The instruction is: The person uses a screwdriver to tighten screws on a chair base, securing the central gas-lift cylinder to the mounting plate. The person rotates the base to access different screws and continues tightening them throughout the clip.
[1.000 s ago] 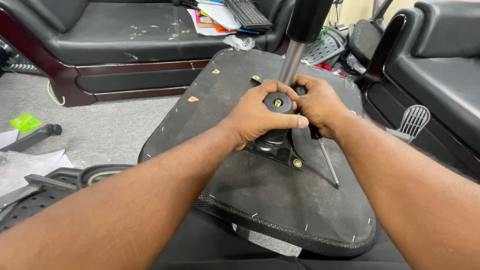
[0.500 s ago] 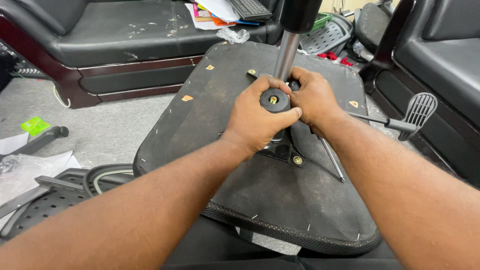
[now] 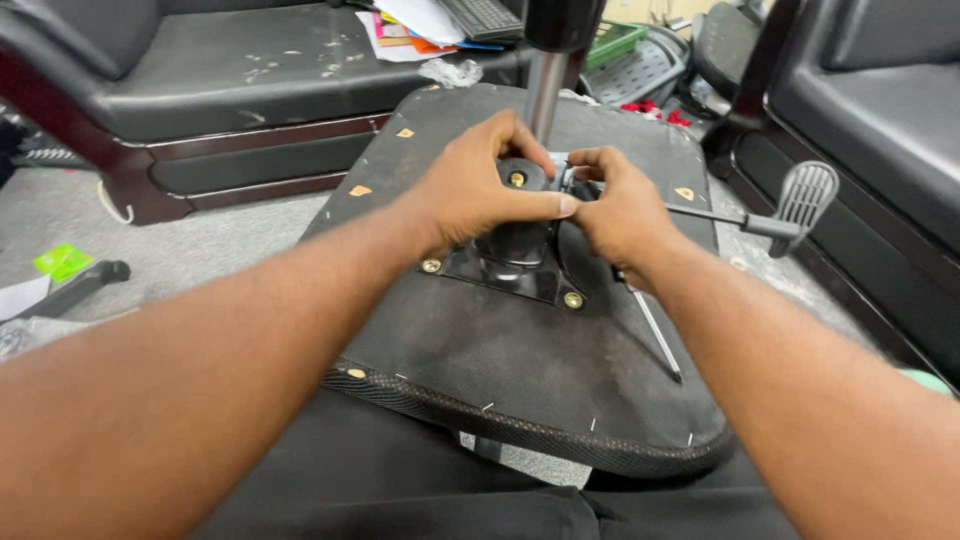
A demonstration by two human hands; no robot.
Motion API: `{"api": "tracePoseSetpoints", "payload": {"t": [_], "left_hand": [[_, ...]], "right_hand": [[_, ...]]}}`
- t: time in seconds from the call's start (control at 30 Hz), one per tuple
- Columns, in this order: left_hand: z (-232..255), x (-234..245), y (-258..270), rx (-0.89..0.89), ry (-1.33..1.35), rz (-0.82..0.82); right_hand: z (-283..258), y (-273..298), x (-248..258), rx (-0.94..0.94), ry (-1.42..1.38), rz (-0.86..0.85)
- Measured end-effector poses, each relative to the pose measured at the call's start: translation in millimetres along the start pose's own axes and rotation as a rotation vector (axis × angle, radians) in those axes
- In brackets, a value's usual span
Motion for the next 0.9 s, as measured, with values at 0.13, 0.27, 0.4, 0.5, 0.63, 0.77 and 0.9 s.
{"api": "tracePoseSetpoints", "payload": {"t": [0.13,0.27,0.4,0.5,0.63,0.77,0.9], "left_hand": [[-6,-6,-13,0.084,0.157,-0.151],[-16,-14,0,0.058,0.178,0.051],[-17,-22,1,-0.001,0.110,0.134],[-16,-25,3,-0.143,-0.009,0.222],[-27,-37,7,-0.172,-0.161,0.447],[-24,-47,9,-0.126,-0.288,0.652],[-11,-30,12,-0.087,-0.061,0.409]], "right_hand": [[-3,20,-1,-0.305,-0.209,-0.087],[-9,35,4,-0.444,-0.099,-0.087],[-23,42,6,-0.112,0.089,0.172],[-15,48,-2,-0.191,-0.024,0.059],[-11,54,-4,-0.170,-0.203,-0.110],[-23,53,-1,-0.016,0.015,-0.110],[-32,55,-7,-0.048,0.255,-0.130]]}}
Point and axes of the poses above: each hand's wrist, its own y-axis away from the middle knuckle, its own x-axis out of the back of the hand, z = x × y, the point moved 4 cm from there along -y, towards the middle knuckle, and after that the axes turned 14 degrees about y, right-handed, at the moved point
